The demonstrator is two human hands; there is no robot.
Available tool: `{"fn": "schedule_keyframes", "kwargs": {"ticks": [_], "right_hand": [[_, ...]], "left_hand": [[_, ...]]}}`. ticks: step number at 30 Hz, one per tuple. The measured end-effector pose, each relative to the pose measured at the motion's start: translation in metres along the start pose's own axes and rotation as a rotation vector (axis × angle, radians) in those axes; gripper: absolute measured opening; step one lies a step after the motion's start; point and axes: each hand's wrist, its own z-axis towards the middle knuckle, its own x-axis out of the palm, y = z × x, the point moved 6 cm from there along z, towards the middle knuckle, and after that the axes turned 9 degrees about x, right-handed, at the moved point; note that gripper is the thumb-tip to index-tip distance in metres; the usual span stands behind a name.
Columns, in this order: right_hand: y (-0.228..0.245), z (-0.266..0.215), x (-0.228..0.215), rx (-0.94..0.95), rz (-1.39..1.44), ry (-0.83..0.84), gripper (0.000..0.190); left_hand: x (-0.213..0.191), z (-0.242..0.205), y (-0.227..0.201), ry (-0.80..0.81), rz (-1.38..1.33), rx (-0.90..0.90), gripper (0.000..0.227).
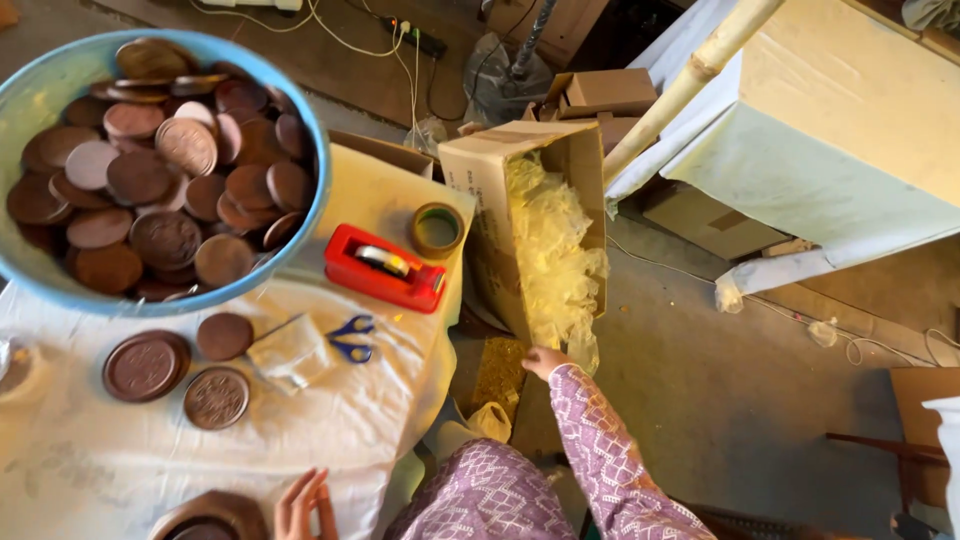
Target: Wrap round wooden discs in bubble wrap and secure with tape.
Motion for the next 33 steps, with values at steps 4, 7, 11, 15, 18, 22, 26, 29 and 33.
{"fn": "schedule_keyframes", "kwargs": {"ticks": [4,7,11,15,18,22,26,29,33], "right_hand": [[-0.036,0.08,-0.024,-0.035,-0.081,0.11,0.052],[-0.036,0.11,-0.076,-0.053,0.177,-0.116,0.05],[-0.057,0.188,-0.109,-0.112,0.565,-0.447,0.034],[-0.054,0.222,-0.12,-0.122,0.791,-0.68,0.04],[-0.026,0.214,-0.118,-0.168,0.607,-0.814,0.067],[-0.026,0.219,-0.105,-0.069,0.681,-0.61,0.047],[-0.054,0.223,-0.096,-0.097,0.873,-0.649,0.029],[-0.043,0.176,-0.125,-0.224,0.864,-0.74,0.032],[-0.07,0.162,-0.155,-0.13,0.968,-0.971,0.056]], "left_hand": [[0.042,0.048,-0.054,0.137,0.023,0.095,0.025],[0.078,0.055,-0.068,0.316,0.105,0.121,0.022],[0.124,0.04,-0.042,0.395,0.18,0.111,0.019],[0.155,0.026,-0.03,0.403,0.161,0.165,0.023],[0.174,0.0,-0.007,0.402,0.164,0.182,0.025],[0.171,0.019,-0.034,0.416,0.179,0.195,0.024],[0.157,0.059,-0.086,0.499,0.176,0.18,0.022],[0.158,0.079,-0.106,0.572,0.177,0.145,0.023],[0.158,0.076,-0.121,0.625,0.208,0.085,0.025]]}}
